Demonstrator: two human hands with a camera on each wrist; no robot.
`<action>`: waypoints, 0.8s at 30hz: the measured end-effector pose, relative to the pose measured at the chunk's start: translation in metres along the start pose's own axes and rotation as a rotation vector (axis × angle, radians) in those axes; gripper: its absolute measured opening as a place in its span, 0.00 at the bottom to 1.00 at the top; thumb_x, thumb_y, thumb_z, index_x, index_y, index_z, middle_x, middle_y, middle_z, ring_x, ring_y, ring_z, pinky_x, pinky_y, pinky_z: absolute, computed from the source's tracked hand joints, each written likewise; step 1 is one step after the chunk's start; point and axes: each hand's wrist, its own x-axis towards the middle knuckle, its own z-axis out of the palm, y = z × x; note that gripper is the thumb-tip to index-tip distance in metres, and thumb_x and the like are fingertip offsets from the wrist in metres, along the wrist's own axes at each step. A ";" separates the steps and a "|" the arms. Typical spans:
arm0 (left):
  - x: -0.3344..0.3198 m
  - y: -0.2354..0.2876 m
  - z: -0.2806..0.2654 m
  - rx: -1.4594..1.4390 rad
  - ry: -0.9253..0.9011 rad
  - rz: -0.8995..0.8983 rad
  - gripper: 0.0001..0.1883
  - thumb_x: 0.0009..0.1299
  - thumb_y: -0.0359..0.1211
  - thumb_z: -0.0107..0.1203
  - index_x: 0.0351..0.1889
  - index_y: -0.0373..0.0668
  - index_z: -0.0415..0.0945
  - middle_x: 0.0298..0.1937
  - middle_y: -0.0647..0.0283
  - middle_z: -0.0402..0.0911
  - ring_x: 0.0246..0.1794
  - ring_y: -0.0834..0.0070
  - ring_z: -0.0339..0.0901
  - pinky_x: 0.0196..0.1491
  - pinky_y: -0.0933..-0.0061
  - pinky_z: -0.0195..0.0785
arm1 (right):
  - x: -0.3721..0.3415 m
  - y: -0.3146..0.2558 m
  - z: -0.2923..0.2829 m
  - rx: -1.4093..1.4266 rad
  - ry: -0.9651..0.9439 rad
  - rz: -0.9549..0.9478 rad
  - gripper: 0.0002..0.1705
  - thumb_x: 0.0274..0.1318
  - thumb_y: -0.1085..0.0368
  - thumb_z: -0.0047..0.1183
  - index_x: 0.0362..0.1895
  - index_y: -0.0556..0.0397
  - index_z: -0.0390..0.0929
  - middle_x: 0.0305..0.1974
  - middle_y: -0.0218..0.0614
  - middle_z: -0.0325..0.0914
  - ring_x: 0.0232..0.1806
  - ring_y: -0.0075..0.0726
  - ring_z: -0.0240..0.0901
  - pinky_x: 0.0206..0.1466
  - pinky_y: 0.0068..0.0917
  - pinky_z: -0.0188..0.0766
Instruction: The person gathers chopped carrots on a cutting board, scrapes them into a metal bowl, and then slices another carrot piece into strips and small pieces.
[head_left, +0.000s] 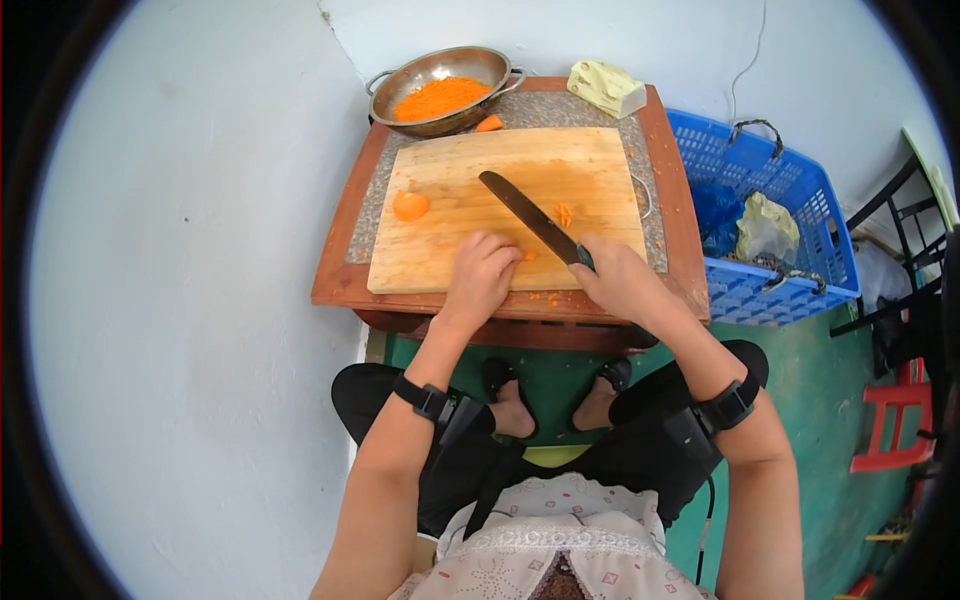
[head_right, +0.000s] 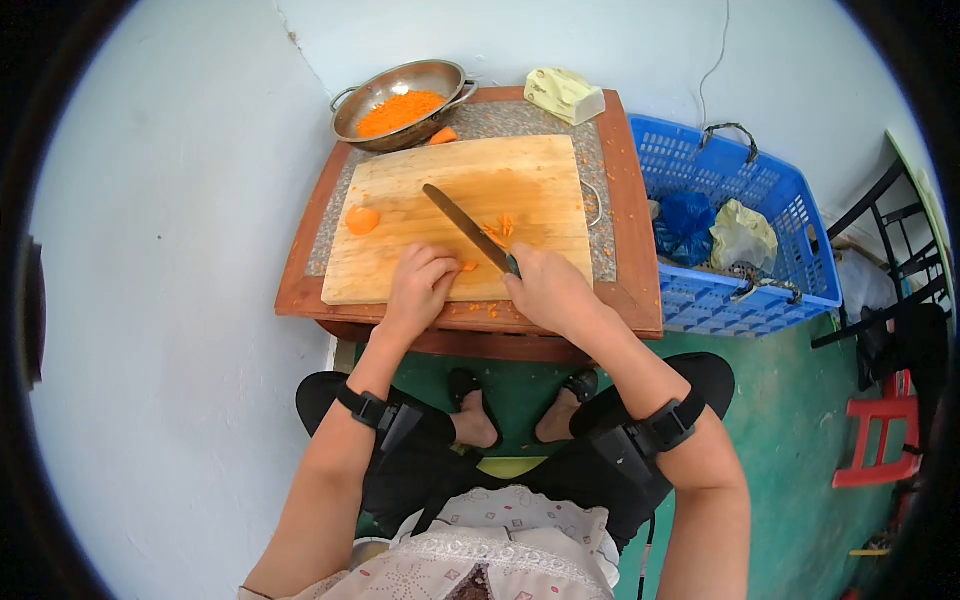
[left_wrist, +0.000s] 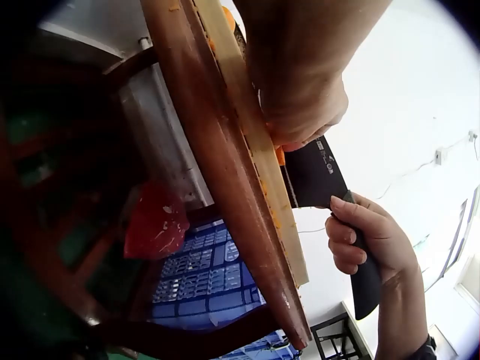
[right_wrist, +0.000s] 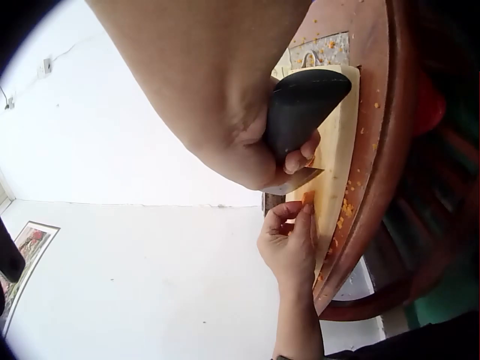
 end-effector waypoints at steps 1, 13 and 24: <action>-0.001 0.001 -0.002 0.036 -0.005 -0.001 0.07 0.51 0.21 0.59 0.29 0.37 0.76 0.32 0.59 0.75 0.35 0.62 0.71 0.40 0.66 0.64 | -0.001 0.000 0.000 -0.007 -0.005 0.002 0.13 0.54 0.63 0.49 0.34 0.62 0.68 0.27 0.61 0.73 0.34 0.65 0.71 0.38 0.49 0.67; -0.011 0.032 0.021 0.100 0.069 -0.242 0.09 0.55 0.21 0.57 0.35 0.33 0.76 0.35 0.55 0.72 0.38 0.58 0.69 0.40 0.62 0.65 | -0.010 -0.008 -0.015 -0.338 -0.017 -0.242 0.06 0.51 0.66 0.48 0.28 0.56 0.69 0.18 0.48 0.74 0.22 0.52 0.74 0.25 0.42 0.70; -0.012 0.052 0.020 0.314 0.052 -0.340 0.11 0.54 0.21 0.58 0.36 0.35 0.78 0.37 0.57 0.73 0.41 0.58 0.70 0.42 0.62 0.63 | -0.013 0.013 -0.041 -0.379 -0.103 -0.292 0.06 0.49 0.66 0.51 0.30 0.53 0.70 0.18 0.42 0.73 0.22 0.49 0.73 0.23 0.40 0.69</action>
